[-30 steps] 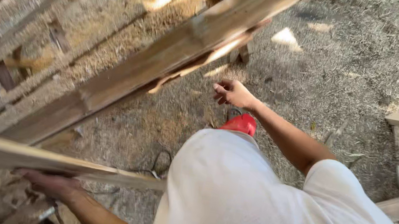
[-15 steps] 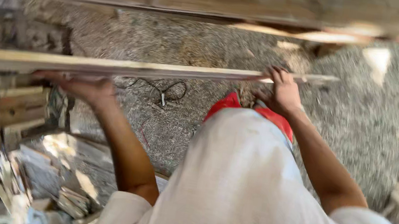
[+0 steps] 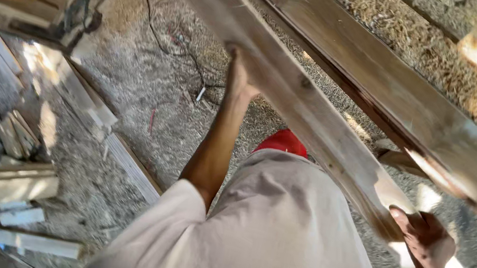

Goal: The person uses a green electric hand planer to smooth a long wooden plank, then flips and repositions the plank. They pick up a hammer and drive nails into the plank to secure it to a wooden frame.

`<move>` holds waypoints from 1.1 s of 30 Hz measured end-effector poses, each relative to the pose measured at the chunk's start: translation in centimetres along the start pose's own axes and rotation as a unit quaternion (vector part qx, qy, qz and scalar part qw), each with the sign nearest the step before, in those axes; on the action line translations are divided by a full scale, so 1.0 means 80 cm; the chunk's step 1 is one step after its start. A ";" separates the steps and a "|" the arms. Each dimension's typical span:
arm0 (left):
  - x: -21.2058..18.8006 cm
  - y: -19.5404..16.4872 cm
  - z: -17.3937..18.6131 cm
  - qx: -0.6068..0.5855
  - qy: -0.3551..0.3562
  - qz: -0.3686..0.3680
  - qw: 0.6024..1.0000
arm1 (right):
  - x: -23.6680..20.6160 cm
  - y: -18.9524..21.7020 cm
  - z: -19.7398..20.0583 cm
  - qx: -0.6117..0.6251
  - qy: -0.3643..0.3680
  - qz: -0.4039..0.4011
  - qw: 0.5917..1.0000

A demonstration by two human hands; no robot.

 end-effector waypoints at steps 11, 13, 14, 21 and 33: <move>0.139 0.108 0.047 -0.072 -0.347 0.219 0.909 | 0.144 0.009 0.128 -0.202 0.023 -0.116 0.972; 0.159 0.104 0.053 -0.064 -0.340 0.207 0.915 | 0.175 0.036 0.138 -0.186 0.009 -0.052 0.981; 0.170 0.099 0.056 -0.061 -0.327 0.199 0.922 | 0.189 0.046 0.139 -0.203 0.006 -0.050 0.978; 0.215 0.027 0.108 0.100 -0.346 0.289 0.887 | 0.289 0.138 0.134 -0.277 0.066 -0.083 0.955; 0.262 0.093 -0.127 0.779 0.243 0.122 0.565 | 0.260 0.146 0.215 0.035 -0.141 0.084 0.986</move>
Point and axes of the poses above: each hand's wrist, its own x-axis towards the middle knuckle, its own z-axis out of the back of the hand, y = z × x, the point moved 6 cm from there along x, towards the middle knuckle, and after that the axes turned 11 degrees about y, right-handed, at the moved point
